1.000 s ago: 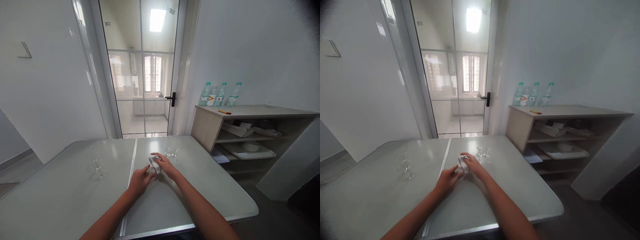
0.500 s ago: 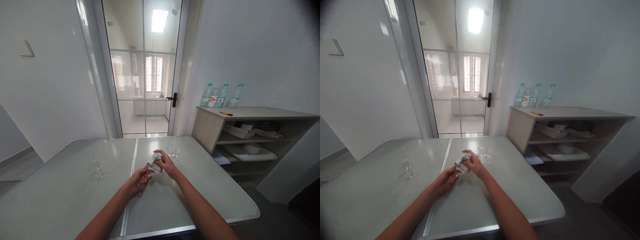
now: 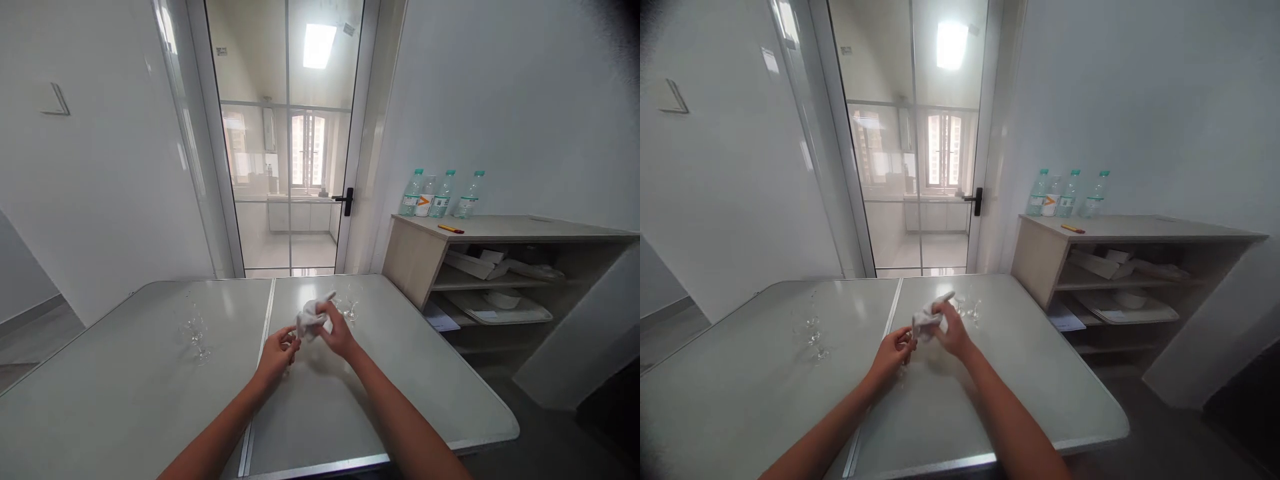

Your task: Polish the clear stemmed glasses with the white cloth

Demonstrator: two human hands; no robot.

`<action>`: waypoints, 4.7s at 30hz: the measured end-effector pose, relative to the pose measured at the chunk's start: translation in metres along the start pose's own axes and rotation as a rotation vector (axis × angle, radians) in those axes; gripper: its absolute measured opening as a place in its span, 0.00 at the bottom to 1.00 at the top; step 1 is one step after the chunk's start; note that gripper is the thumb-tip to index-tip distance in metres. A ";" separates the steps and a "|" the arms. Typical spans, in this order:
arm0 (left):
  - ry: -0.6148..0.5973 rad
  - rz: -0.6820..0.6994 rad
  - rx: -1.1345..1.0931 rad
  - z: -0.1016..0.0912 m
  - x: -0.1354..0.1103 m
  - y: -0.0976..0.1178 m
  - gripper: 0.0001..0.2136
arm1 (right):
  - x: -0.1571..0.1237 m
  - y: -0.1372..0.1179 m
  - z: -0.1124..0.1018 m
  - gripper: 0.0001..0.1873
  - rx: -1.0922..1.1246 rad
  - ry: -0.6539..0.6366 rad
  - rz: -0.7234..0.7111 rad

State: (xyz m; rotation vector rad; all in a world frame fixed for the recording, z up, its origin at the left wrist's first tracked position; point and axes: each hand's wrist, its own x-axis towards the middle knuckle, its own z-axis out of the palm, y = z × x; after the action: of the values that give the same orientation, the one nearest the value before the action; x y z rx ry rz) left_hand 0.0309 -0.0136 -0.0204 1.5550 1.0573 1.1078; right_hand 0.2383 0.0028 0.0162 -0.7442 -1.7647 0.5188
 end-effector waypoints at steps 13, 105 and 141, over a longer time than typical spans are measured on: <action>-0.035 0.525 0.877 -0.005 -0.013 -0.009 0.17 | 0.003 -0.013 0.006 0.06 -0.159 -0.402 0.318; 0.150 0.606 0.831 -0.009 -0.017 0.004 0.05 | 0.007 -0.019 -0.010 0.24 0.488 -0.380 0.531; 0.109 0.563 0.844 -0.007 -0.017 0.005 0.02 | -0.001 -0.006 -0.005 0.25 0.645 -0.409 0.782</action>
State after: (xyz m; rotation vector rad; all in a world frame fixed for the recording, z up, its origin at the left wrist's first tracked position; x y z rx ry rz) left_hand 0.0205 -0.0299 -0.0174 2.6028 1.2874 1.1815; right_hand 0.2414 -0.0023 0.0215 -0.8726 -1.4554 1.7716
